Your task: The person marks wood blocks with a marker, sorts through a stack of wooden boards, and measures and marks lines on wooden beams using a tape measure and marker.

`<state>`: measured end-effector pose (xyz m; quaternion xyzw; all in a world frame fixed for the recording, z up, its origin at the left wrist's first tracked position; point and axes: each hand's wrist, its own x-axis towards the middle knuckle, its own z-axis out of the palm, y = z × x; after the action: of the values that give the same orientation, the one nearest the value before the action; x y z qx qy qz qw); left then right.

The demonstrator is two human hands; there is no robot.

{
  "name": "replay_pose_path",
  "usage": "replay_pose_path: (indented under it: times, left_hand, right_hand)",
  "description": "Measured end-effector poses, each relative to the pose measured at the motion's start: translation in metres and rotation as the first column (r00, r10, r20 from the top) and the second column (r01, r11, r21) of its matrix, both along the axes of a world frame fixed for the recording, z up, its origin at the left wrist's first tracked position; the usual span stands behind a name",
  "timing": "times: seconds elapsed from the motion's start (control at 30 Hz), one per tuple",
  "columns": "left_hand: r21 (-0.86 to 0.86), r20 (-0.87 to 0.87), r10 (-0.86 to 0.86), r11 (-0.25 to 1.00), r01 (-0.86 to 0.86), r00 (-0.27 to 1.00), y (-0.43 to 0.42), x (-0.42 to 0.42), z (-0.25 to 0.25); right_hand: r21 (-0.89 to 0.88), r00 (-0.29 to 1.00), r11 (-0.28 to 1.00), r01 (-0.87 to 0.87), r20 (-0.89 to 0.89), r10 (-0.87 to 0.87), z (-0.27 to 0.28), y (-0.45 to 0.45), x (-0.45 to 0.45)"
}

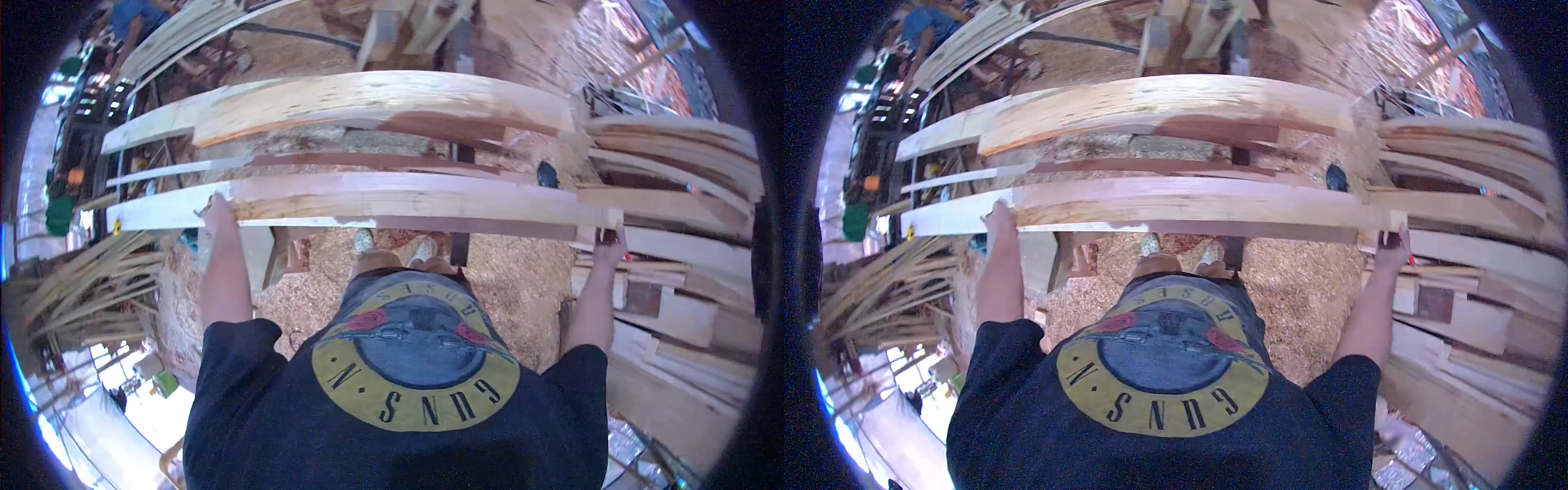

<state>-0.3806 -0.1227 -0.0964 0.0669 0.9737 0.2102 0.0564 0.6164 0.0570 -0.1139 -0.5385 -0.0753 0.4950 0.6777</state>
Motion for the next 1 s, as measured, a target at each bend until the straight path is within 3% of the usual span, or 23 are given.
replay_pose_path:
  times: [0.03,0.1,0.2,0.37,0.6,0.77,1.0]
  left_hand:
    - [-0.035,-0.038,-0.037,0.999,0.036,0.999,0.001,0.014,0.009]
    - [0.043,0.055,-0.003,0.999,0.000,0.998,0.005,0.037,0.030]
    - [0.089,-0.011,0.031,0.996,-0.030,0.999,0.004,0.019,0.009]
    - [0.045,-0.039,0.107,0.993,-0.105,0.994,0.013,0.052,0.040]
    - [-0.023,-0.050,0.077,0.997,-0.078,0.996,0.014,0.059,0.049]
    - [-0.033,-0.038,0.041,0.999,-0.042,0.998,0.010,0.037,0.030]
    - [-0.009,-0.009,0.057,0.998,-0.057,0.998,0.013,0.059,0.050]
  right_hand:
    - [-0.001,1.000,1.000,-0.013,-0.028,0.013,-0.004,0.001,0.005]
    - [0.001,0.998,0.999,-0.050,-0.045,0.050,-0.020,0.003,0.023]
    - [-0.008,0.998,1.000,0.006,-0.057,-0.006,-0.013,0.004,0.016]
    - [-0.024,0.998,0.999,0.024,-0.060,-0.025,-0.009,0.004,0.011]
    - [-0.013,0.998,1.000,-0.022,-0.066,0.021,-0.014,0.004,0.018]
    - [-0.014,0.999,1.000,0.010,-0.047,-0.011,-0.005,0.002,0.006]
    - [-0.034,0.999,0.999,0.024,-0.039,-0.026,-0.002,0.002,0.002]
